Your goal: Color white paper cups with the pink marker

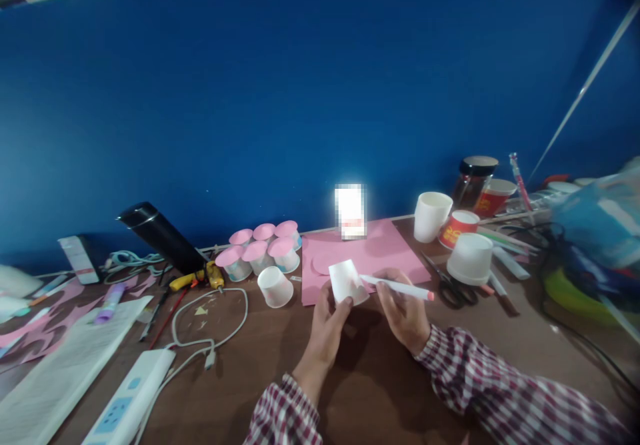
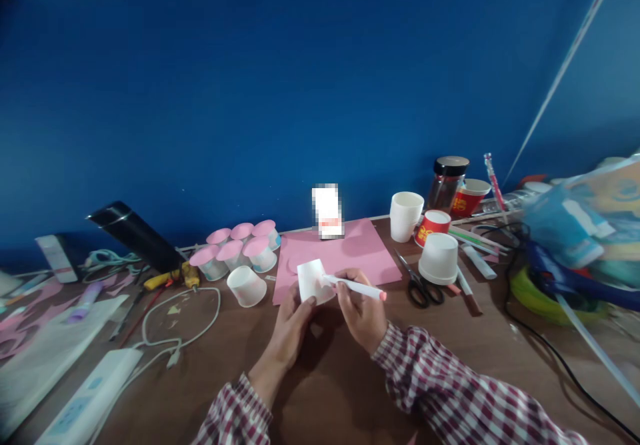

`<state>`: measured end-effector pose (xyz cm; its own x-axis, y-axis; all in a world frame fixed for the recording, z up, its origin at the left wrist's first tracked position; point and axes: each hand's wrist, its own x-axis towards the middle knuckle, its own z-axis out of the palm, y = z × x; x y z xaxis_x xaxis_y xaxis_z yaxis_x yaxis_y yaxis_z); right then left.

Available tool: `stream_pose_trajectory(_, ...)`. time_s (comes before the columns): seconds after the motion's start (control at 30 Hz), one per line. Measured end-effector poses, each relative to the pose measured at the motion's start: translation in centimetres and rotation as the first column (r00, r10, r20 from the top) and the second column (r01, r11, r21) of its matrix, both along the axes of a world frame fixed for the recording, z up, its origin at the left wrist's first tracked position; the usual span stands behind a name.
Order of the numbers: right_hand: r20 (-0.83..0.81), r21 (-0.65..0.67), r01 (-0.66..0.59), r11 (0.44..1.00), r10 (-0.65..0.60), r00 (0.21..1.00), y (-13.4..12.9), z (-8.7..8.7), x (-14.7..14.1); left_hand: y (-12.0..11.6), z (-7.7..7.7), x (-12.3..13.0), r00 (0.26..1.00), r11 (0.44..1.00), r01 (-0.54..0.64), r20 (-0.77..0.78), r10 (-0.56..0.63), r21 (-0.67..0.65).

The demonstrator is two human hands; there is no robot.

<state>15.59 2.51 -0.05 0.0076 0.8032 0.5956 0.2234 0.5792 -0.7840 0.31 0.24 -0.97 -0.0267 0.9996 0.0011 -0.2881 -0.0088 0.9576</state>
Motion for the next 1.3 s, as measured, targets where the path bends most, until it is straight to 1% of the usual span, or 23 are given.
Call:
stream_pose_trajectory(0.1, 0.007, -0.005, 0.004, 1.000, -0.004, 1.000, -0.01, 0.03, 0.02, -0.03, 0.09, -0.01, 0.998, 1.000, -0.012, -0.054, 0.013, 0.017)
stream_pose_trajectory(0.2, -0.010, -0.051, -0.017, 0.999, 0.017, 1.000, -0.11, -0.22, -0.01, -0.07, 0.08, 0.03, 0.993, 0.998, -0.034, -0.114, 0.039, 0.046)
stream_pose_trajectory(0.3, -0.018, -0.092, -0.047, 0.995, 0.046, 0.999, -0.21, -0.55, -0.09, -0.11, 0.12, 0.10, 0.990, 0.998, -0.025, -0.140, 0.032, 0.050)
stream_pose_trajectory(0.47, -0.003, -0.088, -0.056, 0.995, 0.056, 0.998, -0.26, -0.63, -0.19, -0.02, 0.20, 0.11, 0.990, 0.998, -0.013, -0.137, 0.022, 0.062)
stream_pose_trajectory(0.67, -0.018, -0.111, -0.084, 0.990, 0.083, 0.996, -0.35, -0.58, -0.25, -0.06, 0.07, -0.08, 0.973, 0.996, -0.024, -0.229, 0.043, 0.081)
stream_pose_trajectory(0.77, -0.025, -0.123, -0.090, 0.988, 0.088, 0.996, -0.35, -0.71, -0.25, -0.11, 0.09, -0.12, 0.971, 0.996, -0.020, -0.237, 0.040, 0.085)
stream_pose_trajectory(0.9, -0.012, -0.106, -0.082, 0.991, 0.082, 0.997, -0.35, -0.69, -0.24, -0.13, 0.20, -0.10, 0.967, 0.996, -0.017, -0.250, 0.038, 0.086)
stream_pose_trajectory(1.3, -0.030, -0.120, -0.091, 0.989, 0.088, 0.996, -0.33, -0.66, -0.32, -0.14, 0.31, -0.06, 0.970, 0.997, -0.023, -0.238, 0.042, 0.079)
